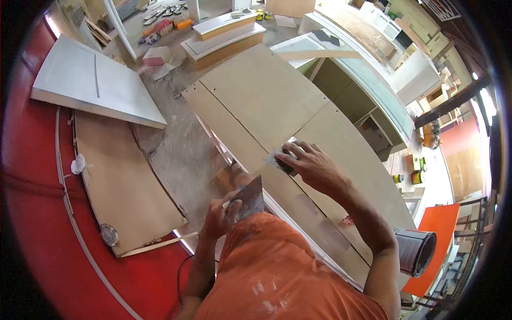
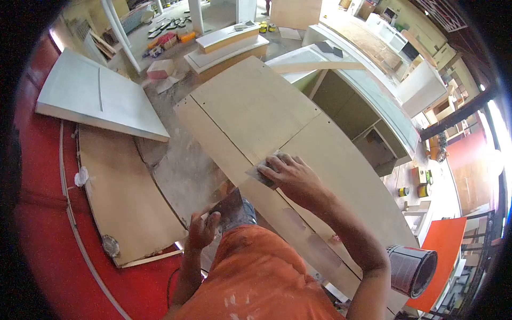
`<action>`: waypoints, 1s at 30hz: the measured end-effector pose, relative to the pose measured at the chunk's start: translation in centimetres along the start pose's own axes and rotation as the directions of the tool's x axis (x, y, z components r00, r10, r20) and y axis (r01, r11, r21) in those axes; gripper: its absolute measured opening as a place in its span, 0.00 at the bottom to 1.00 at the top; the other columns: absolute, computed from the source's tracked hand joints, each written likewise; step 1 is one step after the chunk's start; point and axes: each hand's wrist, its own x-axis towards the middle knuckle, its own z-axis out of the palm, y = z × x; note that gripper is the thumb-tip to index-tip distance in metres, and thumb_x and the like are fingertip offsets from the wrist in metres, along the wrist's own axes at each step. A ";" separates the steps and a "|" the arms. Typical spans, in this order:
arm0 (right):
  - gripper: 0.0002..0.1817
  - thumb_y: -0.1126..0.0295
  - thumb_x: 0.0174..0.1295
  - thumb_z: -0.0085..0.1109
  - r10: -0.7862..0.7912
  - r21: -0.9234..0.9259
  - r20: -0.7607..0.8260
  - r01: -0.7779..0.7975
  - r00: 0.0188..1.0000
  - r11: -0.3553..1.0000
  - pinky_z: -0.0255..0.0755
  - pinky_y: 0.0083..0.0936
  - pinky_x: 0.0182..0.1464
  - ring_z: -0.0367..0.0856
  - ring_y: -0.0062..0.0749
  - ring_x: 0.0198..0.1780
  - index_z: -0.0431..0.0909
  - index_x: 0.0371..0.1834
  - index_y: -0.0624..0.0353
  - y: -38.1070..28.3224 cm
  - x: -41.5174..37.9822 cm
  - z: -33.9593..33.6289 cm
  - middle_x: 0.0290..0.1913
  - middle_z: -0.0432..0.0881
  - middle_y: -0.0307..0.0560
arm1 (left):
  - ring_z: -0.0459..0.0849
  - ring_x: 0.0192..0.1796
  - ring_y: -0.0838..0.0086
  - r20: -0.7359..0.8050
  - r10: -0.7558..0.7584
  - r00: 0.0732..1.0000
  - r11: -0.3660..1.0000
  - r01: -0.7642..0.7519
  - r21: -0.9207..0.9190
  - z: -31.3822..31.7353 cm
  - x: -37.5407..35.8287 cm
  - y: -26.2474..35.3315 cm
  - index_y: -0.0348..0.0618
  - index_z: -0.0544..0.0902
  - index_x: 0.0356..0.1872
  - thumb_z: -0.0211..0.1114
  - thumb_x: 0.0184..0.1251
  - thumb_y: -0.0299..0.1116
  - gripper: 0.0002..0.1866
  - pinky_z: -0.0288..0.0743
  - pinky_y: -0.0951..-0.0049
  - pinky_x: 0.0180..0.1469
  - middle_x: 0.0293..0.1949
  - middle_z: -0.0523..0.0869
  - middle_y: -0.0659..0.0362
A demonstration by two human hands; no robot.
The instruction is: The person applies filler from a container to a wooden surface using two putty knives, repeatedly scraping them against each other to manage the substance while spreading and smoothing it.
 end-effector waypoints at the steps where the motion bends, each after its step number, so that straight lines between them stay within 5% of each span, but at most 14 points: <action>1: 0.27 0.69 0.59 0.61 -0.014 -0.063 0.004 0.014 1.000 0.998 0.69 0.39 0.64 0.68 0.43 0.66 0.70 0.64 0.48 0.0 0.4 0.7 0.63 0.70 0.45 | 0.78 0.22 0.71 -0.005 -0.011 1.000 1.000 0.011 -0.005 0.0 -0.2 -0.5 0.32 0.80 0.50 0.56 0.73 0.32 0.14 0.72 0.67 0.27 0.22 0.82 0.51; 8: 0.30 0.64 0.57 0.64 0.014 -0.121 0.055 -0.007 0.998 0.993 0.68 0.42 0.62 0.69 0.41 0.65 0.68 0.64 0.47 0.6 -0.2 2.0 0.61 0.71 0.44 | 0.80 0.22 0.66 -0.011 -0.091 0.996 0.996 0.091 0.011 -0.1 -1.4 -2.8 0.34 0.81 0.48 0.57 0.73 0.35 0.14 0.72 0.66 0.28 0.23 0.82 0.49; 10: 0.28 0.72 0.55 0.63 0.038 -0.019 0.173 -0.036 0.984 0.999 0.65 0.41 0.64 0.70 0.42 0.64 0.71 0.62 0.47 0.6 -0.3 0.7 0.62 0.72 0.45 | 0.80 0.22 0.65 -0.030 -0.074 0.997 0.997 0.074 0.001 0.0 -2.3 -3.1 0.35 0.81 0.48 0.57 0.73 0.35 0.14 0.72 0.65 0.27 0.23 0.82 0.49; 14: 0.29 0.73 0.54 0.63 0.042 -0.089 0.183 -0.026 0.982 0.996 0.65 0.40 0.63 0.70 0.42 0.64 0.71 0.62 0.47 1.4 1.0 0.2 0.62 0.72 0.44 | 0.80 0.22 0.61 -0.037 -0.082 0.996 0.989 0.087 0.123 -0.2 -2.6 -3.9 0.34 0.81 0.47 0.56 0.74 0.36 0.14 0.73 0.64 0.28 0.23 0.81 0.49; 17: 0.28 0.74 0.54 0.63 0.022 -0.031 0.031 -0.021 0.999 0.999 0.65 0.39 0.65 0.70 0.41 0.63 0.72 0.61 0.48 2.1 0.8 1.9 0.60 0.74 0.43 | 0.80 0.22 0.59 0.002 -0.139 0.990 0.974 0.137 0.178 -0.7 -2.2 -3.6 0.34 0.82 0.46 0.56 0.74 0.37 0.15 0.73 0.63 0.28 0.22 0.80 0.48; 21: 0.24 0.74 0.55 0.61 -0.045 -0.082 0.028 0.047 0.999 0.995 0.67 0.39 0.62 0.72 0.40 0.61 0.74 0.57 0.50 3.5 0.5 0.6 0.55 0.76 0.44 | 0.80 0.23 0.58 -0.002 -0.130 0.992 0.976 0.128 0.173 -1.1 -1.0 -3.9 0.34 0.82 0.46 0.56 0.74 0.37 0.15 0.73 0.63 0.29 0.22 0.80 0.47; 23: 0.24 0.75 0.55 0.61 -0.041 -0.052 0.266 0.057 0.963 0.997 0.66 0.39 0.64 0.72 0.41 0.63 0.74 0.57 0.49 4.8 1.2 -0.8 0.59 0.74 0.45 | 0.81 0.24 0.57 0.012 -0.183 0.983 0.972 0.179 0.154 -1.3 -0.5 -2.8 0.34 0.82 0.45 0.55 0.74 0.37 0.15 0.73 0.63 0.30 0.24 0.80 0.47; 24: 0.24 0.75 0.55 0.61 -0.019 -0.059 0.233 0.033 0.972 0.998 0.66 0.38 0.65 0.72 0.41 0.63 0.74 0.57 0.48 5.4 1.3 -0.8 0.60 0.74 0.45 | 0.81 0.26 0.56 0.025 -0.250 0.968 0.961 0.245 0.130 -1.4 -0.3 -2.3 0.33 0.81 0.44 0.55 0.74 0.37 0.15 0.74 0.62 0.30 0.25 0.81 0.46; 28: 0.28 0.74 0.54 0.63 -0.005 -0.141 0.066 0.015 0.998 0.990 0.66 0.40 0.65 0.70 0.45 0.64 0.71 0.61 0.47 6.0 1.5 0.9 0.62 0.72 0.46 | 0.81 0.25 0.57 -0.045 -0.133 0.990 0.990 0.135 0.050 -0.6 -0.1 -2.7 0.33 0.81 0.44 0.55 0.75 0.37 0.15 0.74 0.63 0.31 0.25 0.81 0.47; 30: 0.28 0.75 0.54 0.63 0.015 -0.121 0.046 -0.010 0.999 0.993 0.66 0.40 0.65 0.69 0.46 0.65 0.71 0.61 0.47 5.6 0.1 2.0 0.62 0.72 0.46 | 0.81 0.25 0.56 -0.015 0.002 1.000 0.973 0.002 0.230 -0.6 -0.3 -4.1 0.34 0.81 0.44 0.54 0.75 0.39 0.16 0.74 0.62 0.31 0.25 0.81 0.47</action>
